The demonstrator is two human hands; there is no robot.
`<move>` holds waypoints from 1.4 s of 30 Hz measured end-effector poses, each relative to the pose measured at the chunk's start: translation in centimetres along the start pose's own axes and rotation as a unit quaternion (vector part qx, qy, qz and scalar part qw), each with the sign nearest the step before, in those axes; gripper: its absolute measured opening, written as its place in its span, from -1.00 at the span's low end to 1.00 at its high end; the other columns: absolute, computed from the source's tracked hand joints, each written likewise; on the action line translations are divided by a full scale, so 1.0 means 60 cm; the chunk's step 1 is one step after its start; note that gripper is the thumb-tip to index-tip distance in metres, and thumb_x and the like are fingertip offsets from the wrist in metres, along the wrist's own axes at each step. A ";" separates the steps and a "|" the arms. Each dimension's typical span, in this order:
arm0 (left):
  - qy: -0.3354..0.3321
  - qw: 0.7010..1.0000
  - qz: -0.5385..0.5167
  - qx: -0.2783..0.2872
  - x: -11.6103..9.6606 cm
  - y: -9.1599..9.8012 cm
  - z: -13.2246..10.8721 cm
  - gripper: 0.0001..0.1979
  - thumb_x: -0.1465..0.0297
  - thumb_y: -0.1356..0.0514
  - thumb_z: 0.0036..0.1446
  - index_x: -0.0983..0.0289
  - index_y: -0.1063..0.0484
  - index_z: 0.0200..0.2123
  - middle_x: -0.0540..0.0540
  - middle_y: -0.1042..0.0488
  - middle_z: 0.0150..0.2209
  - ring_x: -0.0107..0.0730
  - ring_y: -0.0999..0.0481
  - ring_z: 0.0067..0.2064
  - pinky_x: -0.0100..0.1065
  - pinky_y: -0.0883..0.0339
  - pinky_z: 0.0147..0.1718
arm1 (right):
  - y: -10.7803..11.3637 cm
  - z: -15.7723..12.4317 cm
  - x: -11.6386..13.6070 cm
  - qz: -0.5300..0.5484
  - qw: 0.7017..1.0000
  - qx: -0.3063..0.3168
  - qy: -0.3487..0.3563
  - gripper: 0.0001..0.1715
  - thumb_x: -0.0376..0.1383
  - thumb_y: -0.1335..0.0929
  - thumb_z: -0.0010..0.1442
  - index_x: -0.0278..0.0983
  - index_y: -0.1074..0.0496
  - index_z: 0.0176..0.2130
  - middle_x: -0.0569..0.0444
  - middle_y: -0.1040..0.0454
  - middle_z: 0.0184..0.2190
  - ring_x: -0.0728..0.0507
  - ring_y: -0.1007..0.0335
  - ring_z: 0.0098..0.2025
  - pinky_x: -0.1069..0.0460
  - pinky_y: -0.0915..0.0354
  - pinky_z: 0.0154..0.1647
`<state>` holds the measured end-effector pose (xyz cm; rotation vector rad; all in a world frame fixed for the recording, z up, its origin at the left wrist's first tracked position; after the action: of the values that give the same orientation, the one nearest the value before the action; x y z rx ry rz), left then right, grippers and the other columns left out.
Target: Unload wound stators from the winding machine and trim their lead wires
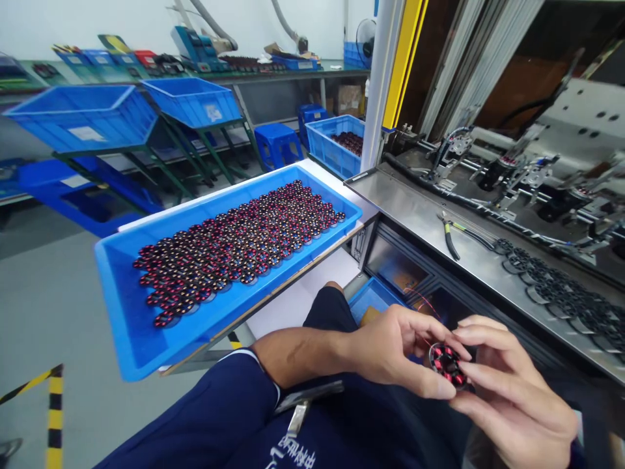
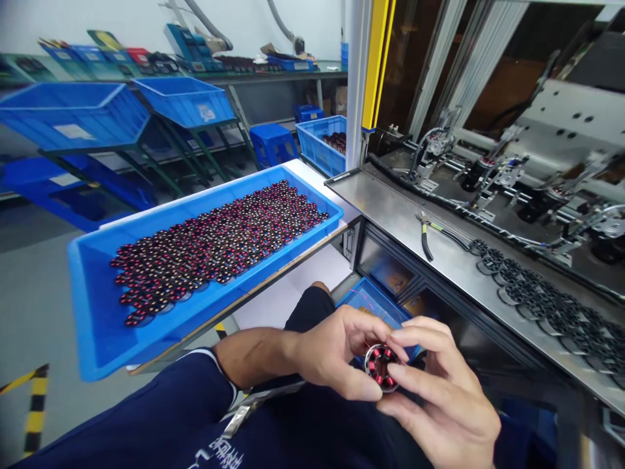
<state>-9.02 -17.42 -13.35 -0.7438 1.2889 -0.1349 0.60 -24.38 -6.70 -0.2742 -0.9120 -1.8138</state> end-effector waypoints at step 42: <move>-0.055 0.994 -0.003 0.090 0.020 0.011 0.017 -0.51 0.09 -0.30 0.23 0.33 -0.33 0.01 0.06 -0.52 -0.35 -0.47 -0.59 -0.42 -0.47 -0.44 -0.45 | -0.006 -0.048 0.011 -0.201 0.942 -0.252 -0.093 -0.86 -0.49 -0.41 0.22 -0.27 -0.48 -0.24 0.05 -0.48 -0.34 -0.07 -0.44 -0.36 0.01 -0.35 -0.38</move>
<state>-7.90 -17.07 -14.62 -0.5927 1.1535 -0.2106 0.67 -26.78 -8.47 -0.6239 -0.6436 -2.4280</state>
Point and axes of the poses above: each hand's wrist, its own z-axis towards the middle knuckle, its own y-axis out of the back of the hand, x = y × z, the point moved 7 cm from there along z, towards the middle knuckle
